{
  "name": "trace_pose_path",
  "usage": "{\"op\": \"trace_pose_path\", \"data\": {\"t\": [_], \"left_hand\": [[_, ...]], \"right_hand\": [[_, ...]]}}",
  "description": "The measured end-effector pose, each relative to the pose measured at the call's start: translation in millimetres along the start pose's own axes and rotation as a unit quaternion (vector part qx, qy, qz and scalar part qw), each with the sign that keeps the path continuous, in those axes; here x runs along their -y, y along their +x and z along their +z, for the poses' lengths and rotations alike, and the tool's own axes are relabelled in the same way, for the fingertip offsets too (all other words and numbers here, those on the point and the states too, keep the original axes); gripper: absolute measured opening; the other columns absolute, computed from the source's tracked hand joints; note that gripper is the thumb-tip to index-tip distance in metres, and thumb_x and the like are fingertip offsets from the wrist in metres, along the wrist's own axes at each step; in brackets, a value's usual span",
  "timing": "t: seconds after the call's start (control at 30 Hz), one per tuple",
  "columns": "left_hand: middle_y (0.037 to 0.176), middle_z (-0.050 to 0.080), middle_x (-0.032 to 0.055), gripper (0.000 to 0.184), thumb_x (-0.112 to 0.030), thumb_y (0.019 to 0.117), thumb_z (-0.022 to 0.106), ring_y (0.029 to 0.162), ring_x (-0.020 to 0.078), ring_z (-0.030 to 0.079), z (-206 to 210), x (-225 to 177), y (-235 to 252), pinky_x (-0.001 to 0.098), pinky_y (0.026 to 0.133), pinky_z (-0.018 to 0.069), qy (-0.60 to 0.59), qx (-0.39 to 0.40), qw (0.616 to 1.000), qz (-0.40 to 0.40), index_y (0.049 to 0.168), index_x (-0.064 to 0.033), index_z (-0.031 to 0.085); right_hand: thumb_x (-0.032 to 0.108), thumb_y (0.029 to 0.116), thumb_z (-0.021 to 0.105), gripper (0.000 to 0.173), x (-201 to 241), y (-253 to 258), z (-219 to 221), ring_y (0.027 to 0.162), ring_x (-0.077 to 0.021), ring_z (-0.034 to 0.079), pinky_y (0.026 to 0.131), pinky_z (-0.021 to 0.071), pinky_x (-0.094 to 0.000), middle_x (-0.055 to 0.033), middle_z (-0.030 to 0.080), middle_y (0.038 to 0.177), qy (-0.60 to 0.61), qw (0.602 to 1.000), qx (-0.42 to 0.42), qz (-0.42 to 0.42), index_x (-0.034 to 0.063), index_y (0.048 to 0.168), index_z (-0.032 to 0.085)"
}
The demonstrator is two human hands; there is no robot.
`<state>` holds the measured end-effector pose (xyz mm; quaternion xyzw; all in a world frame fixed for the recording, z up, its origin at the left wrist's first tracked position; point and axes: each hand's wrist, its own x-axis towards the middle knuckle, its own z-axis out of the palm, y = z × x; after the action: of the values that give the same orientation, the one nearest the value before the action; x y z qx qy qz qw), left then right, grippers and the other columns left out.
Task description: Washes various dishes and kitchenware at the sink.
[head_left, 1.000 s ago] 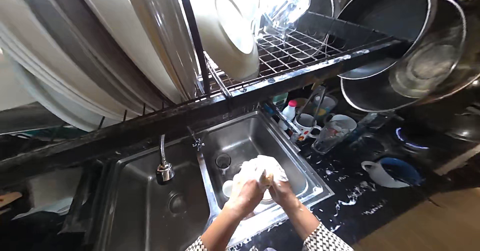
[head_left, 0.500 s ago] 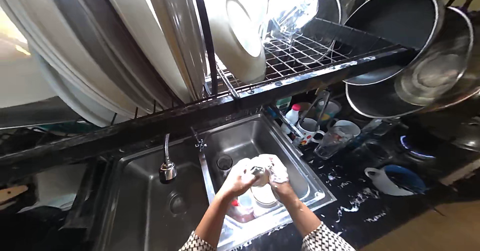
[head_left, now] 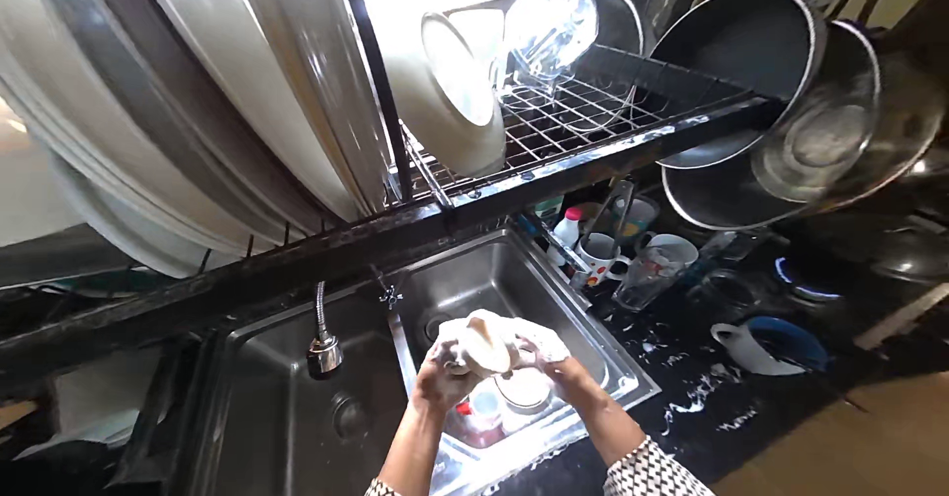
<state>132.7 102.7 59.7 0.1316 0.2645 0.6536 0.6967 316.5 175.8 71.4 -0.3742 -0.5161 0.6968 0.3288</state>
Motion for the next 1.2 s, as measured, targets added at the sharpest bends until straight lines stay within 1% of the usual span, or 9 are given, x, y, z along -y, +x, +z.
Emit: {"op": "trace_pose_path", "data": {"t": [0.13, 0.3, 0.4, 0.57, 0.7, 0.83, 0.93, 1.0, 1.2], "left_hand": [[0.07, 0.069, 0.0008, 0.022, -0.008, 0.0995, 0.043, 0.061, 0.0103, 0.067, 16, 0, 2, 0.0271, 0.058, 0.0584, 0.205, -0.079, 0.975, -0.019, 0.09, -0.011, 0.062], [0.112, 0.066, 0.0139, 0.035, -0.006, 0.0966, 0.061, 0.097, 0.0153, 0.065, 4, -11, 4, 0.0331, 0.084, 0.0563, 0.48, -0.221, 0.841, 0.118, 0.13, 0.0038, 0.058], [0.118, 0.068, 0.0212, 0.051, -0.018, 0.0824, 0.075, 0.112, 0.0228, 0.065, 2, -1, -4, 0.0381, 0.101, 0.0529, 0.61, -0.179, 0.728, 0.257, 0.123, 0.0092, 0.062], [0.119, 0.071, 0.0227, 0.034, -0.022, 0.0913, 0.068, 0.115, 0.0438, 0.066, 15, 14, -13, 0.0624, 0.098, 0.0491, 0.827, -0.042, 0.526, 0.196, 0.12, -0.0056, 0.074], [0.121, 0.07, 0.0206, 0.028, -0.02, 0.0914, 0.066, 0.116, 0.0391, 0.065, 19, 14, -19, 0.059, 0.095, 0.0527, 0.801, 0.044, 0.563, 0.199, 0.116, -0.0092, 0.075], [0.11, 0.069, 0.02, 0.032, -0.025, 0.083, 0.074, 0.11, 0.0319, 0.064, 12, -4, -20, 0.0495, 0.096, 0.0519, 0.725, 0.071, 0.657, 0.194, 0.102, 0.0011, 0.074], [0.104, 0.072, 0.0049, 0.031, -0.019, 0.0861, 0.07, 0.097, 0.0063, 0.067, 16, -15, -16, 0.0265, 0.09, 0.0561, 0.576, -0.039, 0.786, 0.222, 0.108, 0.002, 0.07], [0.106, 0.07, 0.0056, 0.034, -0.015, 0.0888, 0.067, 0.097, 0.0045, 0.066, 30, -11, -15, 0.0245, 0.09, 0.0552, 0.504, -0.126, 0.819, 0.243, 0.116, 0.0043, 0.066], [0.111, 0.071, 0.0274, 0.048, -0.021, 0.0804, 0.08, 0.109, 0.0382, 0.069, 37, 36, 2, 0.0531, 0.098, 0.0523, 0.657, -0.182, 0.656, 0.324, 0.113, 0.0122, 0.069]], "right_hand": [[0.041, 0.0932, 0.069, 0.046, -45, 1, 14, 0.109, -0.0245, 0.069, 0.091, 0.0594, -0.047, -0.0089, 0.07, 0.118, 0.34, 0.929, 0.141, -0.029, 0.0125, 0.129, 0.063], [0.033, 0.1026, 0.042, 0.038, -34, 6, 12, 0.105, -0.0356, 0.069, 0.083, 0.06, -0.0562, -0.0176, 0.068, 0.118, 0.458, 0.883, 0.081, 0.067, 0.0101, 0.125, 0.062], [0.031, 0.1012, 0.051, 0.035, -36, 8, 9, 0.106, -0.0338, 0.069, 0.084, 0.06, -0.0548, -0.0153, 0.069, 0.118, 0.434, 0.896, 0.083, 0.04, 0.0111, 0.128, 0.062], [0.048, 0.1073, 0.035, 0.044, -33, 6, 19, 0.097, -0.0245, 0.071, 0.079, 0.0612, -0.0433, -0.0098, 0.071, 0.107, 0.44, 0.894, 0.04, 0.079, 0.0152, 0.122, 0.061], [0.065, 0.1038, 0.027, 0.064, -34, 12, 4, 0.102, -0.0192, 0.07, 0.086, 0.0602, -0.0382, -0.0058, 0.072, 0.107, 0.428, 0.897, 0.111, 0.02, 0.0174, 0.118, 0.066], [0.051, 0.0683, 0.087, 0.055, -43, 7, 2, 0.088, -0.0154, 0.073, 0.076, 0.0618, -0.0359, -0.0024, 0.075, 0.096, 0.375, 0.921, 0.106, -0.019, 0.0184, 0.109, 0.07], [0.036, 0.1089, 0.036, 0.045, -43, 6, 13, 0.097, -0.0118, 0.067, 0.08, 0.0588, -0.0304, -0.0056, 0.068, 0.111, 0.204, 0.978, -0.033, -0.035, 0.0063, 0.139, 0.05], [0.003, 0.1062, 0.034, 0.039, -44, -8, 25, 0.11, -0.0055, 0.059, 0.095, 0.0488, -0.0192, -0.0151, 0.06, 0.123, 0.062, 0.992, -0.098, -0.049, -0.0119, 0.141, 0.043], [0.003, 0.1035, 0.04, 0.05, -43, -16, 51, 0.136, -0.0214, 0.047, 0.112, 0.0379, -0.0269, -0.0326, 0.043, 0.149, -0.056, 0.987, -0.122, -0.093, -0.0187, 0.147, 0.033]]}}
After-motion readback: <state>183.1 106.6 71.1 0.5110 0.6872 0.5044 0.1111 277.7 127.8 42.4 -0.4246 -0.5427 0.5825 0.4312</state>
